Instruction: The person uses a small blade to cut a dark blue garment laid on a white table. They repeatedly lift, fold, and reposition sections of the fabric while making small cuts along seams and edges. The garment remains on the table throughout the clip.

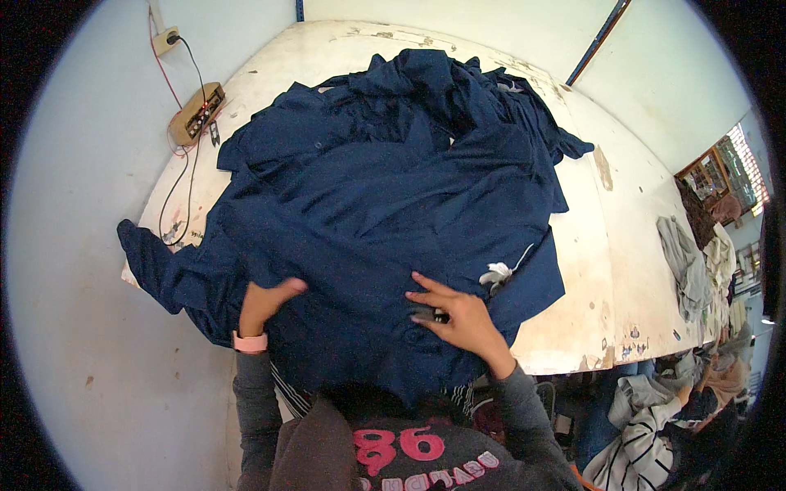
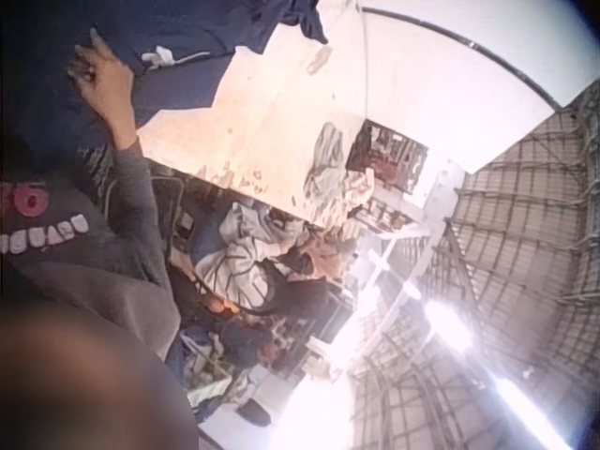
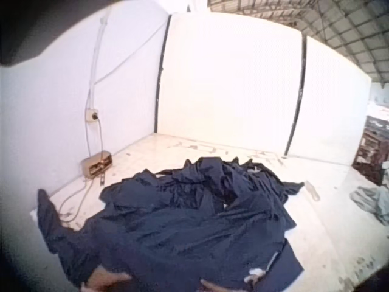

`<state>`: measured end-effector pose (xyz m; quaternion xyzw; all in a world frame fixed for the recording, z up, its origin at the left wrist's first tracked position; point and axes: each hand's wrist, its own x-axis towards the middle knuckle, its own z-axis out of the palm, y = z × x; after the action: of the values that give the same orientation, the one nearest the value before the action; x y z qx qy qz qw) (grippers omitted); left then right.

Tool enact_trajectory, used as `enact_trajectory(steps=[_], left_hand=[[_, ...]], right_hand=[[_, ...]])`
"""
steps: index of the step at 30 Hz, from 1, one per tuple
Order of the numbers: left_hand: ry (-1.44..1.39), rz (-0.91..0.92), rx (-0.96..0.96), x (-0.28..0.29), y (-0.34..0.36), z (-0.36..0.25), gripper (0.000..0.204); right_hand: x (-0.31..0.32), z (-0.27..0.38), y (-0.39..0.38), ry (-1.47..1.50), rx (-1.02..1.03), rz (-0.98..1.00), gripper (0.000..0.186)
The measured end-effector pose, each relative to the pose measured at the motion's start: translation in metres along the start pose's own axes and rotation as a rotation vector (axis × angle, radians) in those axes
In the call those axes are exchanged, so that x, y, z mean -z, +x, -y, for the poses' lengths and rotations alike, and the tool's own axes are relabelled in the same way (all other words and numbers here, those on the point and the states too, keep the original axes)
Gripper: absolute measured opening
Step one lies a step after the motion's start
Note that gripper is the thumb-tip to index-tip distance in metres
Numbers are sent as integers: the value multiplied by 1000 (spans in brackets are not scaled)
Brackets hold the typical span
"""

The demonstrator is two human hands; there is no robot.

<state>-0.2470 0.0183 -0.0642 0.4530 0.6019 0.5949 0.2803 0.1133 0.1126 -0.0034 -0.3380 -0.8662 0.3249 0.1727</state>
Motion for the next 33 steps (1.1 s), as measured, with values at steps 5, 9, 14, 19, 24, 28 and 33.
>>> enact_trajectory(steps=[5, 9, 14, 19, 24, 28, 33], left_hand=[[-1251, 11, -46, 69, 29, -7, 57], [-979, -439, 95, 121, 24, 7, 42], [-1146, -254, 100, 70, -1, -49, 38], [-1477, 106, 111, 7, -21, -86, 50], [-1476, 237, 191, -32, -35, -101, 52], [-1277, 213, 336, -63, -47, -128, 51], [-586, 306, 106, -69, -54, -129, 48]], right_hand=[[-8, -19, -14, -77, -18, -37, 37], [-8, -15, -11, -34, -26, -39, 34], [-7, -15, -12, 42, -40, -85, 33], [-7, -23, -12, 122, -54, -79, 31], [3, -14, -5, 336, 41, -133, 37], [15, 46, 8, 807, -3, -254, 41], [-5, 63, 29, 436, 239, -364, 36]])
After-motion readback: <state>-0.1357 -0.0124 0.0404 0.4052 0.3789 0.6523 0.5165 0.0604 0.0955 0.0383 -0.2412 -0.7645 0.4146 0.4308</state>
